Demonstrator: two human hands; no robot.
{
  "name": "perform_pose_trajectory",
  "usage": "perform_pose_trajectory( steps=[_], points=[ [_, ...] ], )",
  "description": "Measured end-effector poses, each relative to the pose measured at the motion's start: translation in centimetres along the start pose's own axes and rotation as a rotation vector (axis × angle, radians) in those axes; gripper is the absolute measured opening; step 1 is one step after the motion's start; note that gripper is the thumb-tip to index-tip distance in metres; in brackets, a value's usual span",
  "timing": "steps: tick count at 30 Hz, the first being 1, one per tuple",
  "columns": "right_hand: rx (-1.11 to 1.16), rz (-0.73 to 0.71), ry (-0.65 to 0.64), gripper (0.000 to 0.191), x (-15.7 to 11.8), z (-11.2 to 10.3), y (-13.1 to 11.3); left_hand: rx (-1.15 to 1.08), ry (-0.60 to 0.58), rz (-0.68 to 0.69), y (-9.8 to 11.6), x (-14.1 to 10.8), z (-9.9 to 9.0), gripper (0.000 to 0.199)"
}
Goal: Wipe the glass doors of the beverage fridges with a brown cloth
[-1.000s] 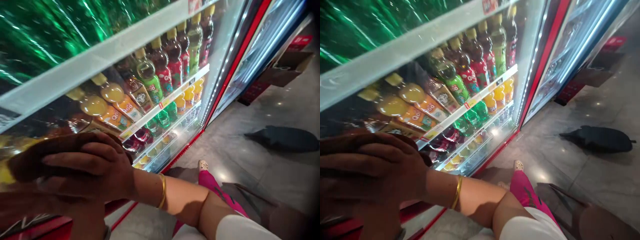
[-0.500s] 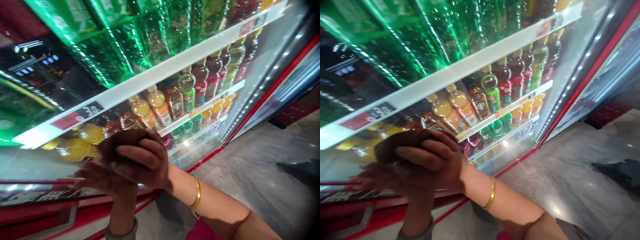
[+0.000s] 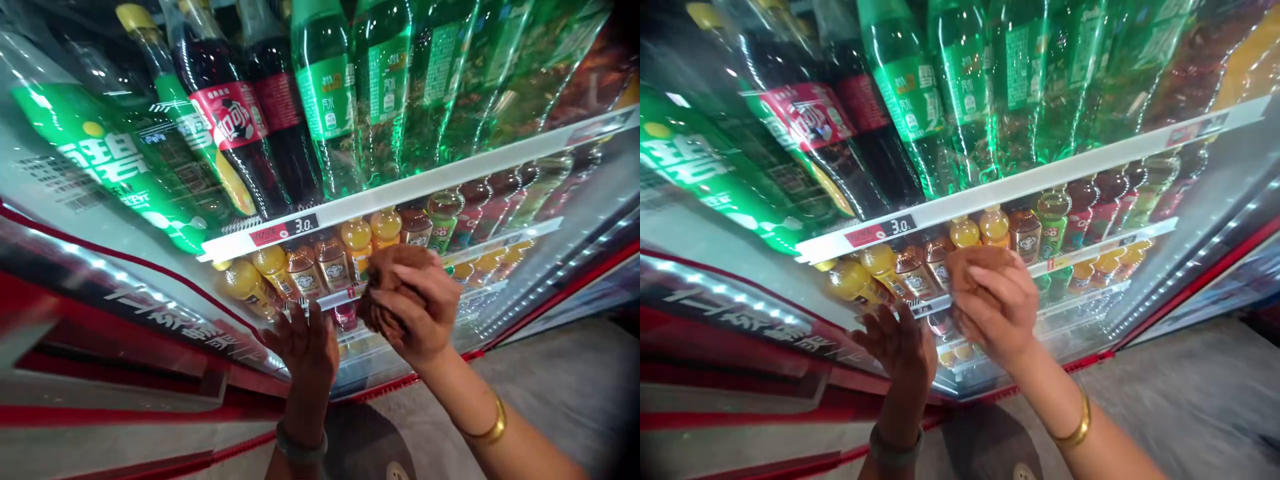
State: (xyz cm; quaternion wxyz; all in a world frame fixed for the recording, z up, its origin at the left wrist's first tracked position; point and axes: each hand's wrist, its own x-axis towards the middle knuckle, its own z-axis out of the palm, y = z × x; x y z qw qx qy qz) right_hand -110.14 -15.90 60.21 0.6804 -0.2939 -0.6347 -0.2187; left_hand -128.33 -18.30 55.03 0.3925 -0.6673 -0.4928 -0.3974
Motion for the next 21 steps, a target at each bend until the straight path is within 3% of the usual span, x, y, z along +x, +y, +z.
perform_pose_trajectory(
  steps=[3, 9, 11, 15, 21],
  points=[
    [-0.118, 0.032, 0.033, 0.018, -1.2, -0.6, 0.5, 0.018, -0.014, -0.021, 0.4, 0.3, -0.2, 0.094],
    [-0.141, -0.053, -0.009, 0.023, -2.6, -0.7, 1.1, 0.034, -0.016, -0.025, 0.4, -0.1, -0.1, 0.094],
    [-0.119, -0.02, -0.004, 0.024, -2.9, -0.9, 1.1, 0.03, -0.009, -0.038, 0.2, -0.2, -0.1, 0.093],
    [-0.109, 0.083, 0.004, 0.019, -4.1, -0.8, 0.2, -0.002, 0.004, -0.028, 0.1, -0.1, -0.2, 0.091],
    [-0.047, 0.046, -0.031, 0.008, -3.4, 0.3, -1.6, 0.005, 0.022, -0.076, 0.5, -0.6, 0.2, 0.093]
  ],
)
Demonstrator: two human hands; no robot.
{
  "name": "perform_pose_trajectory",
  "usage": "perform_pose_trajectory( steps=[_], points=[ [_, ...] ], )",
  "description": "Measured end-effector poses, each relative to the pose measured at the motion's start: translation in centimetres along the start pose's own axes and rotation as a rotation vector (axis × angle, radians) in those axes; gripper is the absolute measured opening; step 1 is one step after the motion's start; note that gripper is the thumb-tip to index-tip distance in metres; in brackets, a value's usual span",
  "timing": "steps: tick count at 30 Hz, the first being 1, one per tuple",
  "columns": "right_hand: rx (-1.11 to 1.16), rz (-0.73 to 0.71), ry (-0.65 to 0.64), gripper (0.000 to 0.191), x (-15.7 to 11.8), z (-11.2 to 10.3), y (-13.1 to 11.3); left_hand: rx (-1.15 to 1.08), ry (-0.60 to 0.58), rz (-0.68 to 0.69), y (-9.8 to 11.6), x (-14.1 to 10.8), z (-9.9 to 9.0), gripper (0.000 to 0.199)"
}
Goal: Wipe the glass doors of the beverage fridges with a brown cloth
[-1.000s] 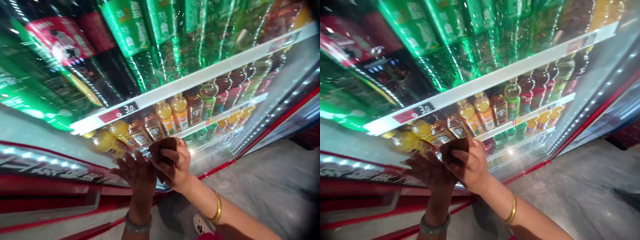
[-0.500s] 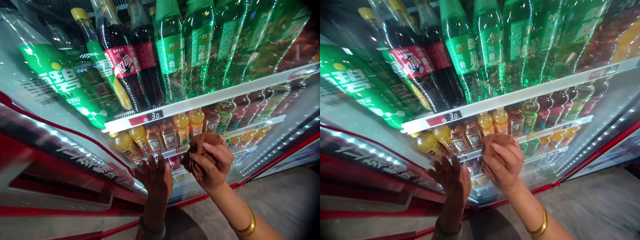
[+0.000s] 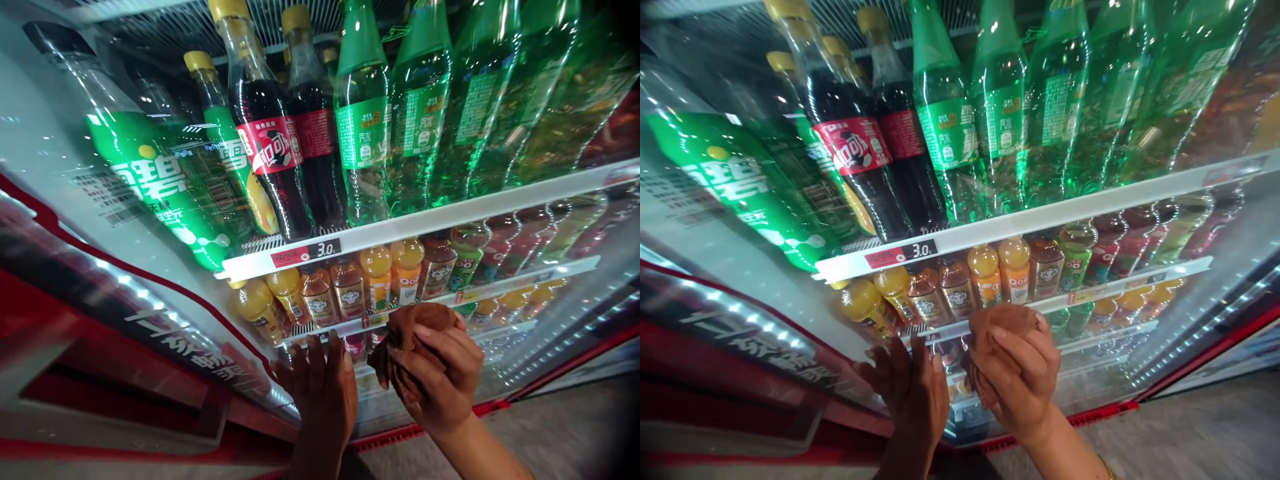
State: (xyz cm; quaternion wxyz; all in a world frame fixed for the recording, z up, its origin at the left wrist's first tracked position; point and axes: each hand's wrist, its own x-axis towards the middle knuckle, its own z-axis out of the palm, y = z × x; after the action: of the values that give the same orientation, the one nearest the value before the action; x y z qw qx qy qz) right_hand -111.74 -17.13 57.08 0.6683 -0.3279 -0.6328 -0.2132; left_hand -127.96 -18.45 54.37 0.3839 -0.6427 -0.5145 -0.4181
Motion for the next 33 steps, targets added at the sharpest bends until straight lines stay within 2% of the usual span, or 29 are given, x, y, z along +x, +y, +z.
perform_pose_trajectory(
  steps=[2, 4, 7, 11, 13, 15, 19, 22, 26, 30, 33],
  points=[
    [0.038, -0.008, -0.036, 0.011, 1.0, 0.4, -0.6, 0.011, -0.023, -0.017, 0.4, -0.7, 0.3, 0.095],
    [0.083, -0.104, -0.076, 0.016, 2.0, 0.7, -0.8, 0.012, -0.069, -0.035, 1.1, -1.4, 0.5, 0.099],
    [0.11, -0.229, -0.097, 0.018, 2.9, 0.2, 0.5, -0.02, -0.141, -0.086, 2.2, -1.8, 0.5, 0.1],
    [0.034, -0.088, -0.023, 0.015, 1.4, -1.4, 2.8, -0.041, -0.167, -0.09, 3.0, -1.6, 0.5, 0.086],
    [0.013, -0.02, 0.006, 0.017, 0.3, -1.6, 2.9, -0.041, -0.178, -0.082, 2.9, -1.6, 0.7, 0.073],
    [0.033, -0.028, -0.014, 0.014, 0.1, -1.4, 2.4, -0.056, -0.154, -0.069, 2.9, -1.7, 0.9, 0.067],
    [0.065, -0.17, -0.08, 0.016, 2.6, -1.3, 2.5, -0.124, -0.131, -0.077, 3.8, -1.1, 1.1, 0.07],
    [0.017, -0.133, -0.034, 0.014, 3.7, -2.5, 4.3, -0.161, -0.139, -0.061, 5.4, 0.3, 1.1, 0.075],
    [-0.08, 0.019, 0.062, 0.02, 0.5, -3.7, 5.7, -0.143, -0.101, -0.061, 7.0, 1.6, 1.3, 0.079],
    [-0.027, 0.056, -0.036, 0.019, -3.0, -3.2, 4.3, -0.167, -0.071, -0.061, 7.2, 2.1, 1.4, 0.08],
    [0.006, 0.004, -0.083, 0.016, -3.1, -2.7, 3.4, -0.143, -0.078, -0.025, 6.9, 2.5, 1.0, 0.079]
  ],
)
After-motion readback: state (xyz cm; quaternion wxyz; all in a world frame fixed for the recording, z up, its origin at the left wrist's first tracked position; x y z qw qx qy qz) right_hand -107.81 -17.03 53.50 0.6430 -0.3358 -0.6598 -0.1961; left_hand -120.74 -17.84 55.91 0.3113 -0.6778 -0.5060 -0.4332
